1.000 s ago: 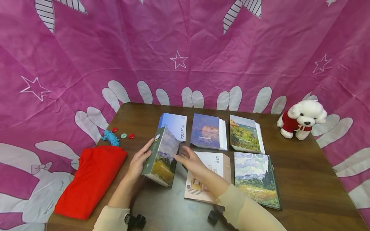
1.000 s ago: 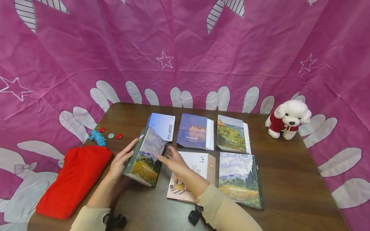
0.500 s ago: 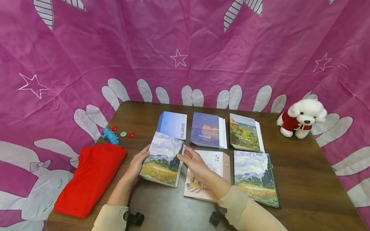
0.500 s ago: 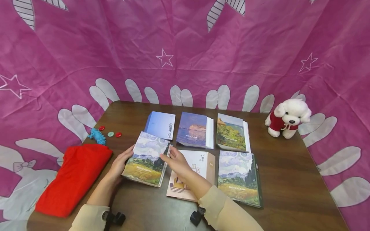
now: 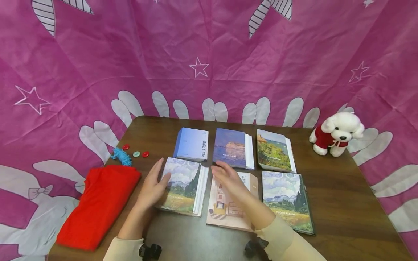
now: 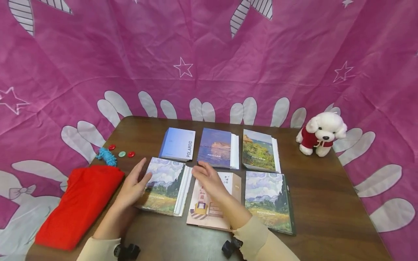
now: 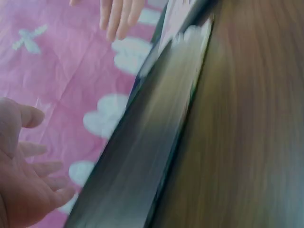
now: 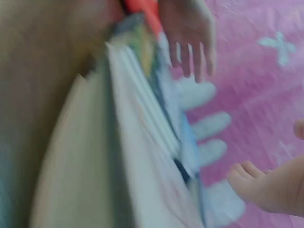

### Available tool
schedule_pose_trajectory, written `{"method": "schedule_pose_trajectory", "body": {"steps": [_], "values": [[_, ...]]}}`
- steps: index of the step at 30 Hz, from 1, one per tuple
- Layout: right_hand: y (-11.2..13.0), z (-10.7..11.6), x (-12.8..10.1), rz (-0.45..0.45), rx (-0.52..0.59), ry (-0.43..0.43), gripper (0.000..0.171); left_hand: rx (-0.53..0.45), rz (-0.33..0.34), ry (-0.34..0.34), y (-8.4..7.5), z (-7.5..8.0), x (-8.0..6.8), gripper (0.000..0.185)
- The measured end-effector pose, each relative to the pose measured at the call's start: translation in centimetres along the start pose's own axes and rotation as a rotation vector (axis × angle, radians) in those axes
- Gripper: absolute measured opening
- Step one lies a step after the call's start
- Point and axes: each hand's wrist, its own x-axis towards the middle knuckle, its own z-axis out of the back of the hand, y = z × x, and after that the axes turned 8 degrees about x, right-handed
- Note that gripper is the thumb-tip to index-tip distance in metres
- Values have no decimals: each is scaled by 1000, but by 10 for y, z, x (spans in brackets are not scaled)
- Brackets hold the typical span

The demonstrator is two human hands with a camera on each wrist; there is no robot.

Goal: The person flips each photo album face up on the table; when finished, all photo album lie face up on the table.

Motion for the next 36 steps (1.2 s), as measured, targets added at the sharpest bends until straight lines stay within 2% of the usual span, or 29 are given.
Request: {"method": "schedule_pose_trajectory", "body": {"steps": [3,6,11,15,17,22,25,27,30,33,36], "values": [[14,19,-7,104,30,-85,59,-76,-79,-29,-13,-11,3,63],[20,37,-14,164,43,-169,51,-151,-115,-23,-24,-26,5,61],[13,60,-27,122,13,-262,49,-260,-111,49,-39,-54,2,60],[1,75,-39,95,53,-322,53,-303,-109,107,-48,-79,-4,59],[-7,79,-44,82,69,-326,56,-329,-105,114,-50,-92,-6,58],[-22,82,-51,71,50,-350,57,-429,-32,115,-59,-120,-9,55],[-26,81,-53,67,33,-367,58,-440,23,126,-66,-131,-12,55],[-26,81,-54,62,45,-346,59,-435,43,154,-71,-138,-13,56],[-24,83,-54,80,97,-275,61,-388,37,186,-78,-145,-12,57],[-22,86,-53,103,146,-225,63,-341,14,190,-82,-150,-9,58],[-22,84,-53,104,173,-240,62,-343,6,200,-85,-154,-5,62]]}}
